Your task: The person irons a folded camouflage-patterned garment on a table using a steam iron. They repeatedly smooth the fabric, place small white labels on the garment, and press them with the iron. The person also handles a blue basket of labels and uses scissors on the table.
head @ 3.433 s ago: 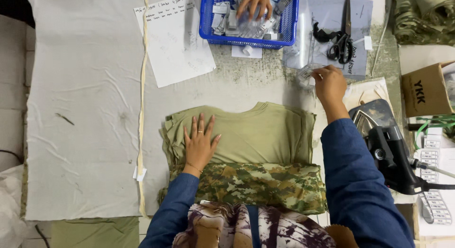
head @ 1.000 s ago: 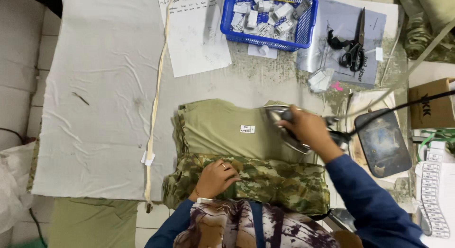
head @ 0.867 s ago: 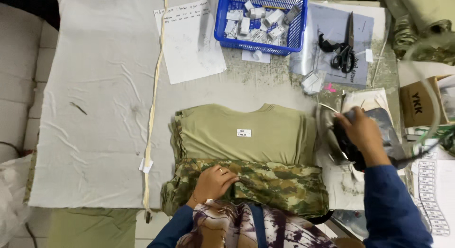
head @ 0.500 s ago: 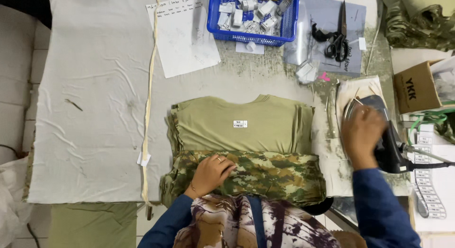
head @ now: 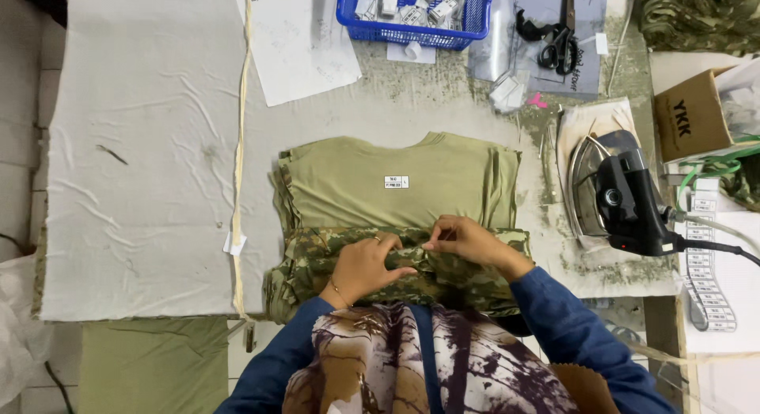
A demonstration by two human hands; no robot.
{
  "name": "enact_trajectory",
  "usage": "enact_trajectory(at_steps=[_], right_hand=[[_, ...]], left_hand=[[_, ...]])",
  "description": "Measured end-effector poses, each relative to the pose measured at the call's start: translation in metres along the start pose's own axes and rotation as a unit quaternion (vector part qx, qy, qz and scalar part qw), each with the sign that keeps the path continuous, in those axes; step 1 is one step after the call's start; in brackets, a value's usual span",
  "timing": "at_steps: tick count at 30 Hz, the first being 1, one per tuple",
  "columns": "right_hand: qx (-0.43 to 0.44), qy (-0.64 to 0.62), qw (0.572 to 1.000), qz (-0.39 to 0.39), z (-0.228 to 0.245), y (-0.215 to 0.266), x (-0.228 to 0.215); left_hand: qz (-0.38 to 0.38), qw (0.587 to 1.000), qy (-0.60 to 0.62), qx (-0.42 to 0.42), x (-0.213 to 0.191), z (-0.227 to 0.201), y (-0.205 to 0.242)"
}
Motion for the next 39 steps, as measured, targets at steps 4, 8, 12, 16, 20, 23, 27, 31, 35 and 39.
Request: enact_trajectory(at_steps=[4, 8, 12, 16, 20, 23, 27, 31, 35, 39], right_hand=[[0.05, 0.085, 0.995, -0.026, -0.009, 0.011, 0.009], [-0.084, 0.313, 0.946, -0.016, -0.002, 0.021, 0.028], [-0.186, 0.446, 0.875, -0.004, -0.018, 0.032, 0.029], [-0.161, 0.463, 0.871, -0.012, 0.007, 0.044, 0.022], [-0.157, 0.404, 0.899, -0.059, 0.018, 0.044, 0.023], [-0.138, 0.394, 0.906, -0.066, 0.035, 0.048, 0.023], [-0.198, 0.541, 0.812, -0.092, 0.006, 0.047, 0.02], [-0.088, 0.618, 0.77, -0.132, -0.028, 0.065, -0.001], [0.047, 0.437, 0.89, -0.119, -0.011, 0.07, -0.045], [0.138, 0.279, 0.942, -0.126, 0.021, 0.081, -0.071]], left_hand=[[0.003, 1.0, -0.009, 0.023, 0.003, 0.004, -0.001], [0.006, 0.999, -0.049, 0.022, -0.027, -0.004, 0.006], [-0.013, 0.984, -0.175, 0.028, -0.01, 0.002, 0.022], [0.043, 0.991, -0.127, -0.025, 0.024, 0.033, 0.037], [0.154, 0.986, 0.048, -0.049, -0.024, 0.027, 0.034], [0.177, 0.975, 0.112, -0.07, -0.048, 0.031, 0.027], [0.244, 0.951, 0.177, -0.064, -0.074, 0.028, 0.029], [0.256, 0.954, 0.145, -0.061, -0.059, 0.037, 0.041], [0.235, 0.962, 0.106, -0.09, -0.07, 0.039, 0.048], [0.23, 0.946, 0.207, -0.096, -0.087, 0.054, 0.038]])
Point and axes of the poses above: each hand's wrist, its own y-axis away from the middle knuckle, its own x-axis out of the palm, z = x × y, the point moved 3 cm from there along -y, towards the middle knuckle, and after that the axes turned 15 degrees about -y, right-handed, at the moved point
